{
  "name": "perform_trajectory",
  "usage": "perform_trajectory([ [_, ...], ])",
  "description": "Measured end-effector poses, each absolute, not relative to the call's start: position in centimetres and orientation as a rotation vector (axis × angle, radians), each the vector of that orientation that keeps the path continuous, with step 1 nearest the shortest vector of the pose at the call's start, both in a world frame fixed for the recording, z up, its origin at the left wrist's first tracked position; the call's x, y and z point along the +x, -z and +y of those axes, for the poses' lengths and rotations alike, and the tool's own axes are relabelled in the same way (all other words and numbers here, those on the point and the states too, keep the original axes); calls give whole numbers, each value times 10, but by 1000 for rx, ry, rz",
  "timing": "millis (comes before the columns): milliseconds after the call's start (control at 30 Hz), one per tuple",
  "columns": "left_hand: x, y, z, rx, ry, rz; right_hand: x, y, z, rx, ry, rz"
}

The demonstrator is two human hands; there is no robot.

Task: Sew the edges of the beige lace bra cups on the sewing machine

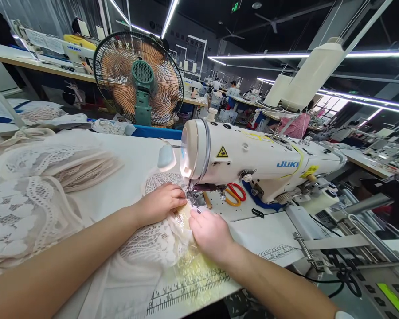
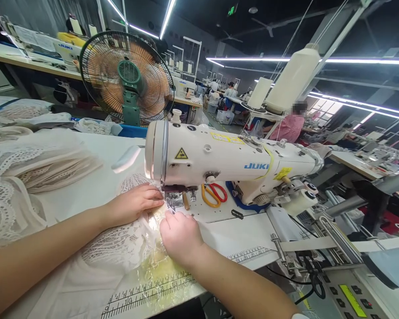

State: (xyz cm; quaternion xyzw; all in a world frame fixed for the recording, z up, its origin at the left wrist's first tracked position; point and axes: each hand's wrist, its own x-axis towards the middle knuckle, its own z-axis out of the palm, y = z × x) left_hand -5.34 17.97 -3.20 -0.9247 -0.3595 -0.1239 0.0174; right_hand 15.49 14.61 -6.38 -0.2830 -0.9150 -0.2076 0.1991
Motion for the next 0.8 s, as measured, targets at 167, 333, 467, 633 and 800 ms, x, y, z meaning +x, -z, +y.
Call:
perform_trajectory([
  [167, -54, 27, 181, -2821, 215, -1287, 151, 63, 145, -821, 594, -2508],
  [333, -56, 18, 173, -2723, 168, -1360, 155, 59, 144, -905, 469, -2621],
  [467, -52, 7, 153, -2872, 378, -1208, 168, 49, 140, -923, 144, -2625],
  [633, -36, -1, 136, -3009, 142, -1419, 183, 39, 124, -905, -193, -2366],
  [800, -36, -5, 144, -3179, 569, -1802, 186, 33, 98, -1190, -536, -2136],
])
